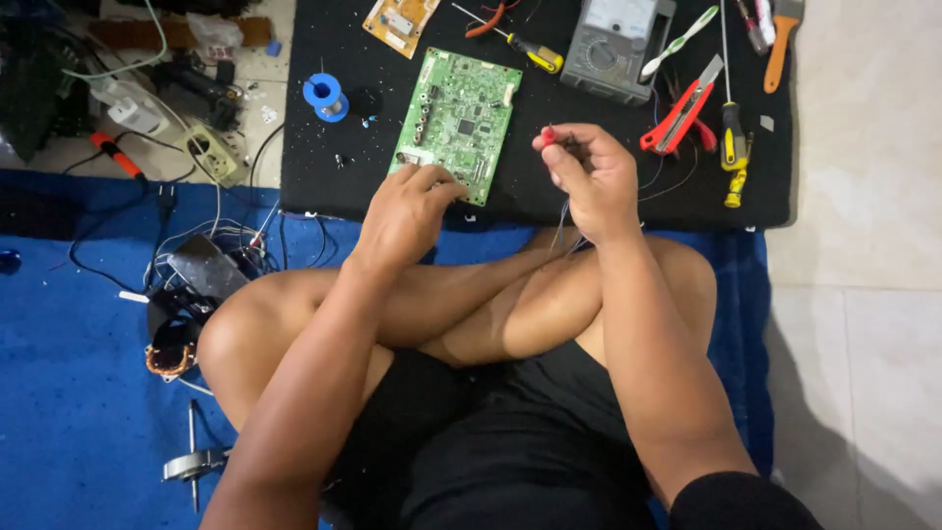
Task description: Testing, soldering, and cleaning a circuit board as part of an electronics repair process.
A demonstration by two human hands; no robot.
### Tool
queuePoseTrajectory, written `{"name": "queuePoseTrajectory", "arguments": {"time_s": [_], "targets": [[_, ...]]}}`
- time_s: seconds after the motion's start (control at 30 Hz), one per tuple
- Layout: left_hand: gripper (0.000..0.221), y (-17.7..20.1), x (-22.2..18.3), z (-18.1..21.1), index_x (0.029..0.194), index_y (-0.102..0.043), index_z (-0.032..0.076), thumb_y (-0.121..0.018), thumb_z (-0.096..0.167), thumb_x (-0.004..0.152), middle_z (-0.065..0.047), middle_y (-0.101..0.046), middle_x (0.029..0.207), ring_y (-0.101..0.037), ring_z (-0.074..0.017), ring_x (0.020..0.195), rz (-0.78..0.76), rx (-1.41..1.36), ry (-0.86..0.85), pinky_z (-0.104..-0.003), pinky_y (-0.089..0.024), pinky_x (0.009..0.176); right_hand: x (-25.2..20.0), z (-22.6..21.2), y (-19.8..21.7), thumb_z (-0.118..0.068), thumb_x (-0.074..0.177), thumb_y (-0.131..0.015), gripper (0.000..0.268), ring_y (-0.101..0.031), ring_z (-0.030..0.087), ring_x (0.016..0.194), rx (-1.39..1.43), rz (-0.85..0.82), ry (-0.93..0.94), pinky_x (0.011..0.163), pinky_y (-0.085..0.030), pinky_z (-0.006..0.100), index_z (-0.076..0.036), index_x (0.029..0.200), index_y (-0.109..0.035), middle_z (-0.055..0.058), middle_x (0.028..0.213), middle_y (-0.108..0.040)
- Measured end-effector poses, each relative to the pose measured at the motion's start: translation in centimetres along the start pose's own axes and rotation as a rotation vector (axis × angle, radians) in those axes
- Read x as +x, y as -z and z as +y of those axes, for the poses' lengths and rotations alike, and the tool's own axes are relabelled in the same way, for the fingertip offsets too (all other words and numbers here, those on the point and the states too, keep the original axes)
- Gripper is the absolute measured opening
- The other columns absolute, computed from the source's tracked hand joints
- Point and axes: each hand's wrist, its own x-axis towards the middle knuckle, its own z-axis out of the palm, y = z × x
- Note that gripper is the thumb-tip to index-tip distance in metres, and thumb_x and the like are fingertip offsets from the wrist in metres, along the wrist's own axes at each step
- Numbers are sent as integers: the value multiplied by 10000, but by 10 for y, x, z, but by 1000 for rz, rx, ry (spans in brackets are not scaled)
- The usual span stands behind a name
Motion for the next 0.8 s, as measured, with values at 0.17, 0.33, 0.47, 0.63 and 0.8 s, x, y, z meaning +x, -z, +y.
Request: {"name": "queuePoseTrajectory", "arguments": {"time_s": [0.17, 0.33, 0.47, 0.63, 0.8], "targets": [[82, 8, 1, -5, 979, -724, 173, -655, 131, 967, 4, -656, 999, -623, -243, 898, 9, -12, 21, -318, -486, 785, -2, -3, -6, -25, 1002, -703, 179, -520, 52, 602, 106, 33, -64, 501, -426, 169, 69, 1147, -656, 214, 961, -730], [209, 13, -6, -15, 1061, -711, 125, -718, 65, 861, -31, -661, 975, -648, -270, 909, -56, -19, 69, -335, -513, 840, 1, 5, -4, -68, 995, -752, 185, -544, 57, 593, -54, 78, -40, 496, -447, 188, 64, 1113, -697, 192, 901, -736], [390, 21, -3, -10, 1169, -685, 99, -792, 28, 801, -69, -650, 1019, -669, -281, 945, -148, -93, 208, -367, -531, 907, 3, 11, 0, -100, 984, -801, 147, -591, 95, 594, -232, 55, -42, 529, -475, 216, 4, 1076, -752, 128, 783, -705], [389, 29, -2, -5, 1176, -666, 65, -820, 12, 822, -119, -600, 1027, -670, -336, 923, -170, -192, 337, -428, -580, 822, 0, 6, -1, -130, 989, -801, 139, -636, 101, 672, -297, 17, -58, 589, -508, 242, -43, 1092, -769, 112, 821, -731], [232, 21, -5, -5, 1058, -704, 105, -826, 114, 861, -65, -605, 1006, -674, -282, 909, -211, -138, 417, -396, -587, 765, 0, 0, -4, -195, 999, -806, 155, -714, 120, 805, -388, -21, -74, 713, -569, 277, -79, 1096, -772, 82, 910, -774]]}}
